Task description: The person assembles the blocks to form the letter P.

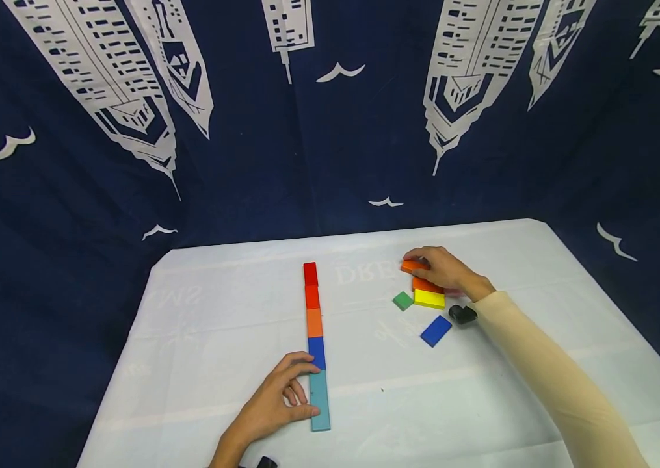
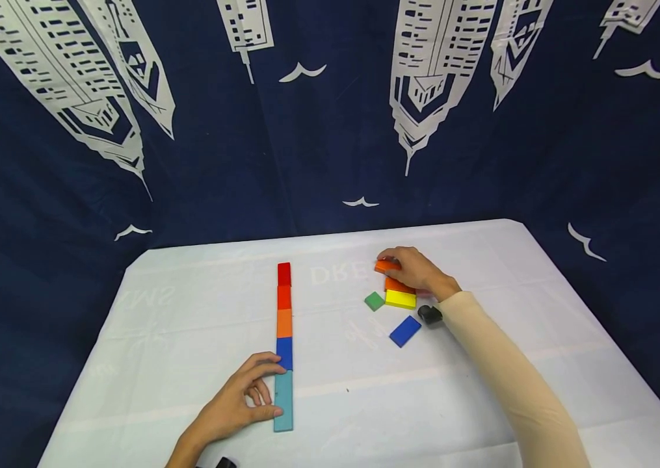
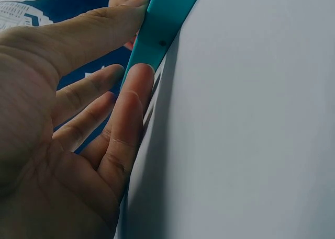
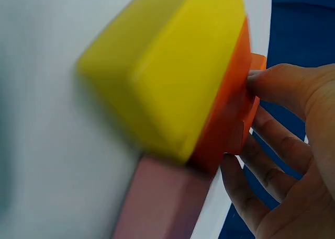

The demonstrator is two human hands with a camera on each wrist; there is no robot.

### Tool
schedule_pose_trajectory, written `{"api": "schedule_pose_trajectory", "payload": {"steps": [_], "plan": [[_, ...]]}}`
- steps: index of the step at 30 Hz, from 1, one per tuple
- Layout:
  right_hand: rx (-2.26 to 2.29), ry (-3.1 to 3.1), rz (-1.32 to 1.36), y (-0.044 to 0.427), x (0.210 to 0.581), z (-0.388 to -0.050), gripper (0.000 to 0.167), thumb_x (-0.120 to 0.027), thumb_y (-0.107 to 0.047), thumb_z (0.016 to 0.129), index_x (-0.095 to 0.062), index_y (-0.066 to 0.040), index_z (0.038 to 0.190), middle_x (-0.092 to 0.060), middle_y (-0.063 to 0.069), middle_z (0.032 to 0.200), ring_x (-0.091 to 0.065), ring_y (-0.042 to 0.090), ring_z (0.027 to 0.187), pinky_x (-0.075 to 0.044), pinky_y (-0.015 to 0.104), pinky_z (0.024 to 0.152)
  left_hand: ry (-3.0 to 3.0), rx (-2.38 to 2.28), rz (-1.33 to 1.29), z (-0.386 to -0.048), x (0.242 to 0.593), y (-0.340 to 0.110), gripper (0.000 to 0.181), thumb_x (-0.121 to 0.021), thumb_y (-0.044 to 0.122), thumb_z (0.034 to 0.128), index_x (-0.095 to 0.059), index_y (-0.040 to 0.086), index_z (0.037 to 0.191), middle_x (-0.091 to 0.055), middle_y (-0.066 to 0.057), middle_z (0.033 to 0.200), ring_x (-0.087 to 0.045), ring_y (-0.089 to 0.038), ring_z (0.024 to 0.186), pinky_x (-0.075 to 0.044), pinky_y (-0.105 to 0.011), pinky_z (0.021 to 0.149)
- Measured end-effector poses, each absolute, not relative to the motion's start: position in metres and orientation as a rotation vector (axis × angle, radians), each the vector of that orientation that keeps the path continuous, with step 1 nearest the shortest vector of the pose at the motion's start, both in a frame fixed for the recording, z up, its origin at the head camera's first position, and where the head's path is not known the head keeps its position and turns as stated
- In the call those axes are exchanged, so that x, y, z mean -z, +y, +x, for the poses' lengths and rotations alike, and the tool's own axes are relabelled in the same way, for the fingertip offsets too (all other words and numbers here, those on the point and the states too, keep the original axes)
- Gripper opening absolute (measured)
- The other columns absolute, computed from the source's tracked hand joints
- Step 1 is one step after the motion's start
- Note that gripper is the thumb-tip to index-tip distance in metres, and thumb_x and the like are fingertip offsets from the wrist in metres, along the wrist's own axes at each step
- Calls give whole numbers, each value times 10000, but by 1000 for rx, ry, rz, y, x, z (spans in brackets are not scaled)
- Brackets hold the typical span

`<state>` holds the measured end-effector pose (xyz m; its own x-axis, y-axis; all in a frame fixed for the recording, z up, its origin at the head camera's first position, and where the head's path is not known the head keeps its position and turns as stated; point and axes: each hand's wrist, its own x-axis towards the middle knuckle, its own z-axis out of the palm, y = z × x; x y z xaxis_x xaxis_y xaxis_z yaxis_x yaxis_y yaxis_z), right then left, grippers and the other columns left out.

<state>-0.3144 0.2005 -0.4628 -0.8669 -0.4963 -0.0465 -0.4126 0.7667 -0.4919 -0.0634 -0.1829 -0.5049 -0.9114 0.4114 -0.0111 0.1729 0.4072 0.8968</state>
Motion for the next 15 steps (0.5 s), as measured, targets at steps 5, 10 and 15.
{"api": "schedule_pose_trajectory", "payload": {"steps": [5,10,15], "plan": [[753,2794,-789,184,461,-315,368,-665,-83,949,-632,-59,1315,-641,176,1306,-586,324,1111,-455,533,1060,2429,-1517,514,-64,505,-182,554,-857,272,799,-627,160,1291,-435,-43,1481,-617,-52,780,-540,-217,697],[788,2761,-873,165,458,-316,370,-656,-90,959,-622,-51,1326,-639,171,1301,-585,317,1109,-460,517,1055,2406,-1550,494,-63,503,-182,549,-863,252,793,-630,175,1284,-436,-47,1485,-620,-84,781,-538,-226,689],[765,2732,-954,145,458,-319,371,-652,-82,956,-619,-41,1324,-638,167,1296,-587,310,1119,-465,508,1047,2396,-1569,488,-63,503,-182,560,-868,238,786,-626,185,1288,-435,-51,1491,-625,-111,777,-536,-232,681]]}}
